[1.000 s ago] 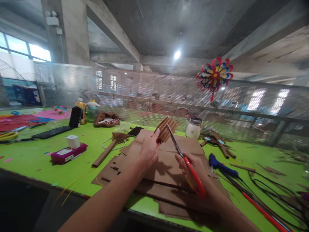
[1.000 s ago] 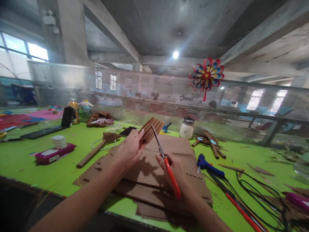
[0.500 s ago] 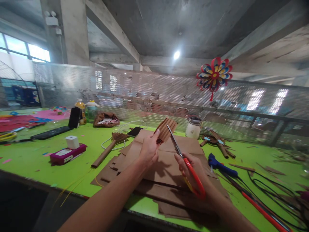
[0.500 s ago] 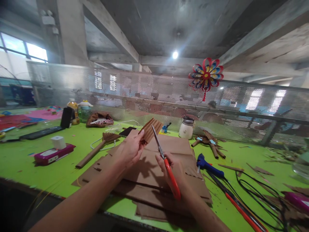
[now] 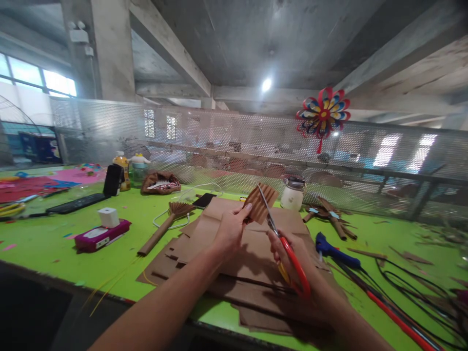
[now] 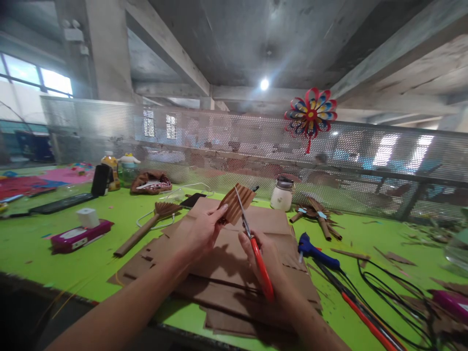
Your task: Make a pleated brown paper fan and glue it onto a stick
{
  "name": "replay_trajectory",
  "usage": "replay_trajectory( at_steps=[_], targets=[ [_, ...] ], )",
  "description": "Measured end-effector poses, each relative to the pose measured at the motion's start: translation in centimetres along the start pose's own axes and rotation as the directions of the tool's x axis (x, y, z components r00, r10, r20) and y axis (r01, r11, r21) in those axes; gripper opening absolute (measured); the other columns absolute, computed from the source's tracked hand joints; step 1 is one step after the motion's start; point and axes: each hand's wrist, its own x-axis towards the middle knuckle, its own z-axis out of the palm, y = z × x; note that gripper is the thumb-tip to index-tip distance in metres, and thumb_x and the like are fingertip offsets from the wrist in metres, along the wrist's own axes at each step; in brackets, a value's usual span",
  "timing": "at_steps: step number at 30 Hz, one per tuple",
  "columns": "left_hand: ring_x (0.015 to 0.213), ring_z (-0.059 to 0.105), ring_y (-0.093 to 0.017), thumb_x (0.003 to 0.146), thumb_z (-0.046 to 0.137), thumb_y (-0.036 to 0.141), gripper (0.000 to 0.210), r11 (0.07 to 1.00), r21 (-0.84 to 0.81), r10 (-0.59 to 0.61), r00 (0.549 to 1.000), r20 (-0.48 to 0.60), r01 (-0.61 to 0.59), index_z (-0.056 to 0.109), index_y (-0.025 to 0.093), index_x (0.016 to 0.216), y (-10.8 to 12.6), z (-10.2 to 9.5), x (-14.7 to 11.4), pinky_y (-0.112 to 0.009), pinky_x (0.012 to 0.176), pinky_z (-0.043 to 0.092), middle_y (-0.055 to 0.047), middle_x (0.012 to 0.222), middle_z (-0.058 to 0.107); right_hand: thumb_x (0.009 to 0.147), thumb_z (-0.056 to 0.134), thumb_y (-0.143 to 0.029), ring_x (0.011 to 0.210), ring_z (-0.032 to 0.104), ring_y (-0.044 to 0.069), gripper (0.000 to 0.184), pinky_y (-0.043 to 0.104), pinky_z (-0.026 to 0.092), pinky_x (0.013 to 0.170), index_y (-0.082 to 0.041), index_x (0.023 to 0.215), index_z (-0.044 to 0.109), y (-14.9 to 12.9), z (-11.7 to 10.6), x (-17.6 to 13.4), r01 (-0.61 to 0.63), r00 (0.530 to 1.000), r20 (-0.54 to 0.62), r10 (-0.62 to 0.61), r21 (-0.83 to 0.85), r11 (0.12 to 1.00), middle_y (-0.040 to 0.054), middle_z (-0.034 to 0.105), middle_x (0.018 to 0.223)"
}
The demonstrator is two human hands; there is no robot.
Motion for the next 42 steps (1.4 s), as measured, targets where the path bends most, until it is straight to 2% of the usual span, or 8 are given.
replay_trajectory(
  at_steps=[6, 16, 23, 32, 38, 42],
  targets=[
    [0.067, 0.051, -0.012, 0.066, 0.066, 0.030, 0.021, 1.000, -0.005, 0.006, 0.999, 0.046, -0.006, 0.068, 0.011, 0.074, -0.2, 0.0, -0.2, -0.024, 0.064, 0.039, -0.008, 0.075, 0.064, 0.078, 0.042, -0.053, 0.051, 0.049, 0.014, 0.041, 0.024, 0.042, 0.048, -0.017, 0.068, 0.057, -1.0, -0.5, -0.1, 0.024, 0.999, -0.038, -0.024, 0.005, 1.000, 0.0030, 0.057, 0.057],
    [0.073, 0.054, -0.016, 0.067, 0.065, 0.029, 0.020, 1.000, -0.015, 0.002, 1.000, 0.028, -0.002, 0.068, 0.012, 0.077, -0.7, -0.1, 0.1, -0.026, 0.068, 0.040, -0.010, 0.081, 0.065, 0.077, 0.040, -0.058, 0.042, 0.043, 0.012, 0.046, 0.024, 0.037, 0.040, -0.018, 0.061, 0.055, -0.8, -0.3, 0.1, 0.034, 0.999, -0.029, -0.034, 0.012, 0.999, 0.0017, 0.052, 0.049],
    [0.074, 0.052, -0.015, 0.068, 0.065, 0.033, 0.028, 1.000, 0.024, 0.007, 0.999, 0.050, -0.009, 0.067, 0.009, 0.082, -1.0, -0.5, 0.3, -0.027, 0.068, 0.041, -0.009, 0.080, 0.062, 0.076, 0.042, -0.058, 0.041, 0.042, 0.011, 0.045, 0.023, 0.035, 0.038, -0.018, 0.063, 0.056, -0.9, -0.2, 0.1, 0.031, 0.998, -0.059, -0.030, 0.019, 0.999, 0.0011, 0.050, 0.049],
    [0.064, 0.048, -0.012, 0.066, 0.065, 0.028, 0.019, 1.000, 0.003, 0.001, 0.998, 0.057, -0.002, 0.067, 0.010, 0.070, -0.3, -0.3, -0.1, -0.024, 0.060, 0.038, -0.007, 0.071, 0.060, 0.076, 0.045, -0.055, 0.044, 0.043, 0.011, 0.041, 0.022, 0.035, 0.041, -0.017, 0.066, 0.056, -0.5, -0.2, 0.0, 0.027, 0.998, -0.055, -0.027, 0.011, 1.000, 0.0011, 0.052, 0.054],
    [0.063, 0.049, -0.012, 0.065, 0.065, 0.026, 0.016, 1.000, -0.014, -0.019, 0.998, 0.055, 0.020, 0.066, 0.010, 0.067, -0.2, -0.5, 0.1, -0.024, 0.060, 0.037, -0.006, 0.068, 0.060, 0.080, 0.043, -0.050, 0.045, 0.041, 0.010, 0.037, 0.022, 0.036, 0.042, -0.016, 0.066, 0.051, -0.7, -0.2, 0.0, 0.015, 1.000, -0.021, -0.015, -0.007, 1.000, 0.0012, 0.051, 0.056],
    [0.061, 0.048, -0.011, 0.064, 0.066, 0.026, 0.018, 1.000, -0.005, -0.012, 0.997, 0.081, 0.013, 0.067, 0.009, 0.070, -0.1, -0.5, 0.1, -0.023, 0.057, 0.036, -0.006, 0.068, 0.060, 0.077, 0.045, -0.051, 0.045, 0.047, 0.013, 0.037, 0.025, 0.039, 0.043, -0.017, 0.066, 0.056, -0.8, -0.5, -0.1, -0.015, 1.000, 0.007, 0.014, 0.033, 0.999, 0.0030, 0.054, 0.054]
  ],
)
